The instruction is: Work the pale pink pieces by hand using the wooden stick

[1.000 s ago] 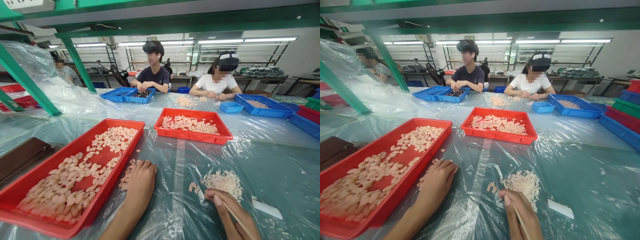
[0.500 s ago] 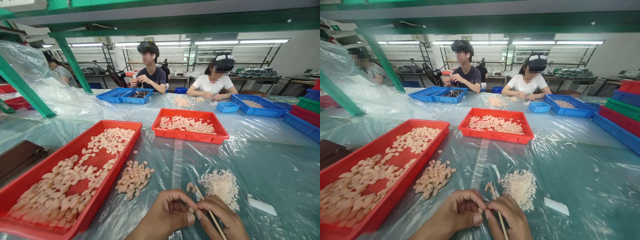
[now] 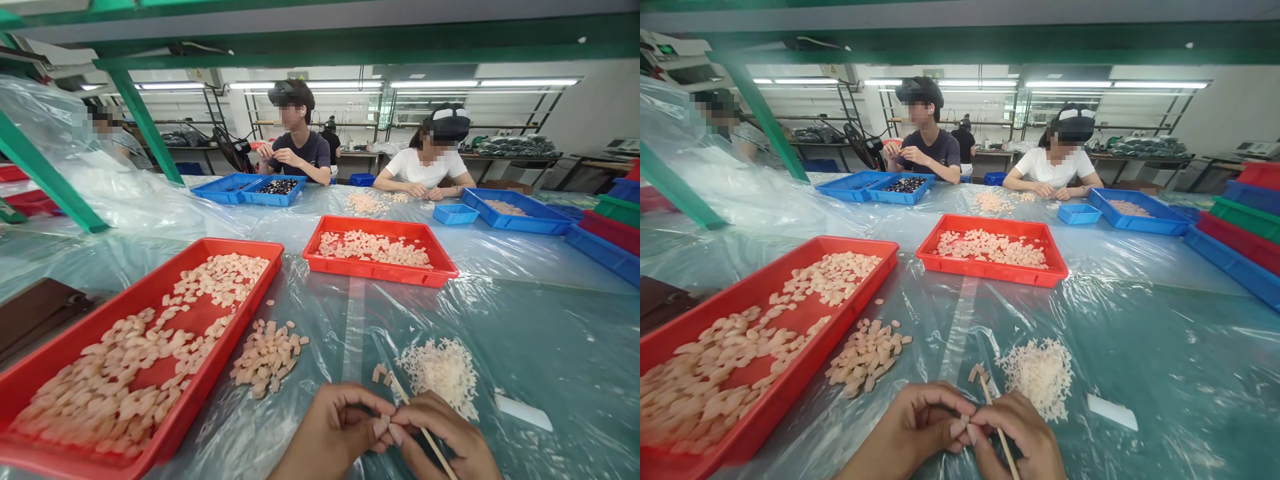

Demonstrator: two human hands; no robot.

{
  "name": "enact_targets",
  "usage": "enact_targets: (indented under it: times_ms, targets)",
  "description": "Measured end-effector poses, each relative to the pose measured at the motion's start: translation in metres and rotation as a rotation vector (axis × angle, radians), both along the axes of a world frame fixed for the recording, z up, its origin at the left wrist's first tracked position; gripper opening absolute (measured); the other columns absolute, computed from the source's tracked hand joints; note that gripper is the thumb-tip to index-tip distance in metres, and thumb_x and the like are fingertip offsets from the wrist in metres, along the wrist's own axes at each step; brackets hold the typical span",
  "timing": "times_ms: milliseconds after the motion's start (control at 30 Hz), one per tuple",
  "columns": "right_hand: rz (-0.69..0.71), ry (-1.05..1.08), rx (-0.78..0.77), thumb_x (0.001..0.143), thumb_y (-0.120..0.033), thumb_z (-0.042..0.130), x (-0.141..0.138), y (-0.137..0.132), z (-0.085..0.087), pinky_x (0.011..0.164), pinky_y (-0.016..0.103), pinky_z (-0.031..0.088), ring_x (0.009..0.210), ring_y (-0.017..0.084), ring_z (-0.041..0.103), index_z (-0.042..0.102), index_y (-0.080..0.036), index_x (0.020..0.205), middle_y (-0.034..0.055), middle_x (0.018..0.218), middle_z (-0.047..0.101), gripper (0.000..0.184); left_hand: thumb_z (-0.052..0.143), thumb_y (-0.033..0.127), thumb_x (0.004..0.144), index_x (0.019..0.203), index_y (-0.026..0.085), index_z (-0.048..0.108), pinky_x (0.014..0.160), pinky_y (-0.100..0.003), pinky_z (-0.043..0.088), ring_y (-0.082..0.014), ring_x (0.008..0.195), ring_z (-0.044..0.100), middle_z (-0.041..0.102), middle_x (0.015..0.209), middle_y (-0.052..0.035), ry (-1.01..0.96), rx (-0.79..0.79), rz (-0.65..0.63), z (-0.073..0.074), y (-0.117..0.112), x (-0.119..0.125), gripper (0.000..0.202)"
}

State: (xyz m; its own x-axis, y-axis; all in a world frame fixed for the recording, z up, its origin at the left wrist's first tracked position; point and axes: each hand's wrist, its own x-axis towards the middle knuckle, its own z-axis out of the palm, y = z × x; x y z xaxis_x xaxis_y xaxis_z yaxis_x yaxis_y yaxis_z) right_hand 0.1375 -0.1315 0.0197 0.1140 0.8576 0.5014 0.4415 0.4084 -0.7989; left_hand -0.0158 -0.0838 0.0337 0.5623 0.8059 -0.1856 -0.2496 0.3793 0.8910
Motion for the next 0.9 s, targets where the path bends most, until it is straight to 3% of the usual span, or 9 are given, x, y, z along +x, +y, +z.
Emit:
enact_targets:
  times_ms: [167,300,433,600,667,767,833,900]
  targets:
    - [-0.059,-0.036,0.028,0.074,-0.013,0.059,-0.001,0.002,-0.003,0.049,0.019,0.041,0.049,0.012,0.052,0.057,-0.025,0.066,-0.004,0.056,0.056,0.015,0.08,0.033,0.067,0.076,0.014,0.076,0.059,-0.018,0.049,-0.0088,0.059,0.062,0.071,0.07,-0.0027,0.002,0.082,0.018,-0.004,-0.003,0.004,0.021]
    - [-0.072,-0.026,0.014,0.073,-0.013,0.057,-0.004,0.002,-0.005,0.047,0.019,0.04,0.048,0.012,0.051,0.056,-0.024,0.062,-0.0038,0.055,0.054,0.015,0.079,0.037,0.068,0.075,0.013,0.073,0.061,-0.019,0.047,-0.0083,0.058,0.059,0.071,0.066,-0.0022,0.082,0.073,-0.023,0.009,-0.002,0.003,0.026]
    - [-0.071,-0.053,0.005,0.074,-0.015,0.055,-0.004,-0.001,0.001,0.048,0.019,0.039,0.049,0.012,0.049,0.054,-0.025,0.062,-0.0048,0.055,0.052,0.015,0.073,0.031,0.072,0.076,0.013,0.071,0.064,-0.023,0.048,-0.0124,0.063,0.061,0.069,0.068,-0.0027,0.196,0.133,-0.049,0.024,0.003,-0.006,0.019]
    - [-0.221,-0.142,-0.253,0.081,-0.027,0.05,0.018,-0.002,0.014,0.05,0.023,0.037,0.053,0.015,0.049,0.05,-0.026,0.065,-0.0039,0.061,0.051,0.016,0.059,0.02,0.082,0.085,0.017,0.07,0.069,-0.024,0.047,-0.0167,0.075,0.062,0.067,0.081,-0.0036,0.488,0.515,0.082,0.036,0.008,-0.017,0.012]
    - [-0.315,-0.218,-0.316,0.081,-0.033,0.051,0.029,0.0,0.014,0.055,0.026,0.04,0.06,0.018,0.053,0.052,-0.026,0.069,-0.0019,0.067,0.056,0.014,0.057,0.015,0.08,0.088,0.017,0.069,0.064,-0.022,0.047,-0.0155,0.07,0.061,0.067,0.079,-0.0037,0.562,0.64,-0.005,0.036,0.006,-0.016,0.015]
    - [-0.396,-0.259,-0.295,0.083,-0.038,0.048,0.037,0.003,0.011,0.066,0.035,0.044,0.08,0.026,0.059,0.06,-0.026,0.083,0.0049,0.087,0.065,0.016,0.057,0.001,0.069,0.083,0.014,0.07,0.055,-0.017,0.044,-0.0135,0.063,0.06,0.067,0.073,-0.003,0.654,0.686,-0.244,0.031,0.001,-0.012,0.023]
    - [-0.379,-0.18,-0.323,0.087,-0.043,0.045,0.035,0.001,0.011,0.07,0.036,0.047,0.094,0.029,0.06,0.063,-0.027,0.097,0.008,0.103,0.066,0.027,0.055,-0.005,0.062,0.077,0.014,0.072,0.054,-0.015,0.043,-0.0128,0.062,0.059,0.068,0.072,-0.0028,0.703,0.72,-0.38,0.024,0.0,-0.011,0.029]
    - [-0.336,-0.042,-0.363,0.089,-0.048,0.045,0.029,-0.002,0.014,0.071,0.031,0.05,0.099,0.027,0.061,0.065,-0.028,0.107,0.0068,0.106,0.067,0.033,0.057,-0.007,0.061,0.079,0.013,0.074,0.056,-0.015,0.043,-0.0125,0.062,0.059,0.069,0.074,-0.0034,0.712,0.761,-0.462,0.018,0.001,-0.01,0.032]
